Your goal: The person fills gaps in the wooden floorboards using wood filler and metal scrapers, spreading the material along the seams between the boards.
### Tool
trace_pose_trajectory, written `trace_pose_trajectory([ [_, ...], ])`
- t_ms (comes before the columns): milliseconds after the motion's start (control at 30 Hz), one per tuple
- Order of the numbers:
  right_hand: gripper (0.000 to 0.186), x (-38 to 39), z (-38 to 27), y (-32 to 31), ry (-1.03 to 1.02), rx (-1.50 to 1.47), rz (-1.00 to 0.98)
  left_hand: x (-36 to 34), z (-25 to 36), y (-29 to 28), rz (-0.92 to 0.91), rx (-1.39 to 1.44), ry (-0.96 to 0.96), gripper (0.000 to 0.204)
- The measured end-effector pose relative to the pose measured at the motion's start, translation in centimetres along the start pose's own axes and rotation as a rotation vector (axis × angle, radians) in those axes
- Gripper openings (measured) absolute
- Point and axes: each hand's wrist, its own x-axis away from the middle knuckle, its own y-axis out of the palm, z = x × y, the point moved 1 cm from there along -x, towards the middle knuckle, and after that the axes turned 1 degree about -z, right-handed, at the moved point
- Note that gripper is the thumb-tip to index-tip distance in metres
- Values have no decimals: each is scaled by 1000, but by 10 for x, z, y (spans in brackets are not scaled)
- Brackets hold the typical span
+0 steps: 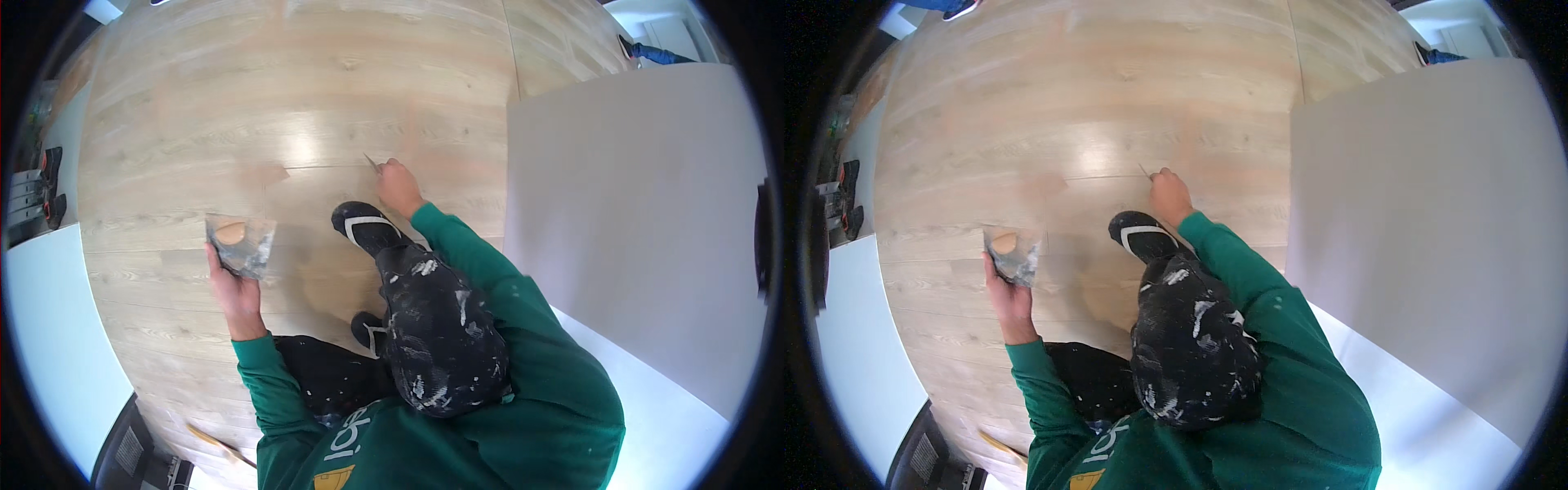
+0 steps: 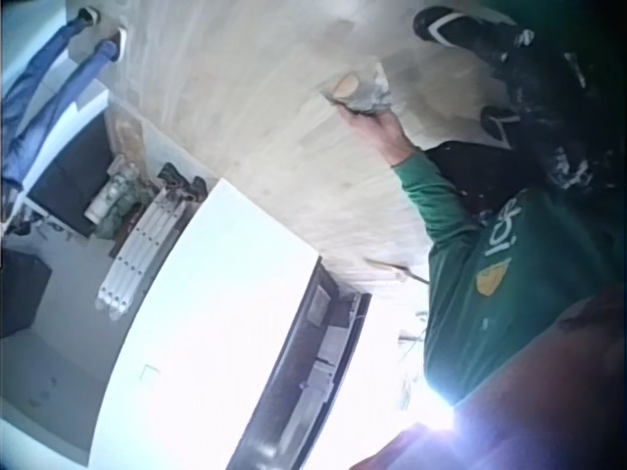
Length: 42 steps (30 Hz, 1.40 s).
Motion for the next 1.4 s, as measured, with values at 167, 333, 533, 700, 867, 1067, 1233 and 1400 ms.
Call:
trace_pose_trajectory([
  [167, 37, 26, -115, -103, -631, -439, 89, 0, 0, 26, -38, -5, -164, 50],
  [333, 39, 17, -185, -142, -1265, -449, -3, 6, 0, 70, -136, 76, -349, 52],
  [533, 47, 11, -197, -129, -1314, -350, -53, 15, -4, 61, -130, 11, -325, 55],
  [700, 55, -36, -156, -138, -1116, 121, -157, -2, 13, 72, -148, 75, -275, 54],
  [867, 35, 21, -169, -157, -292, -761, -90, 32, 28, 44, -53, 78, 216, 59],
  [1067, 30, 27, -250, -169, 108, -1407, -110, 52, 37, 94, 75, -60, 591, 62],
  [1233, 30, 43, -286, -191, -53, -1321, -66, 98, 52, 101, -51, -855, 496, 55],
  [1400, 37, 92, -320, -263, -220, -1553, -60, 168, 71, 101, -443, -1096, 823, 53],
])
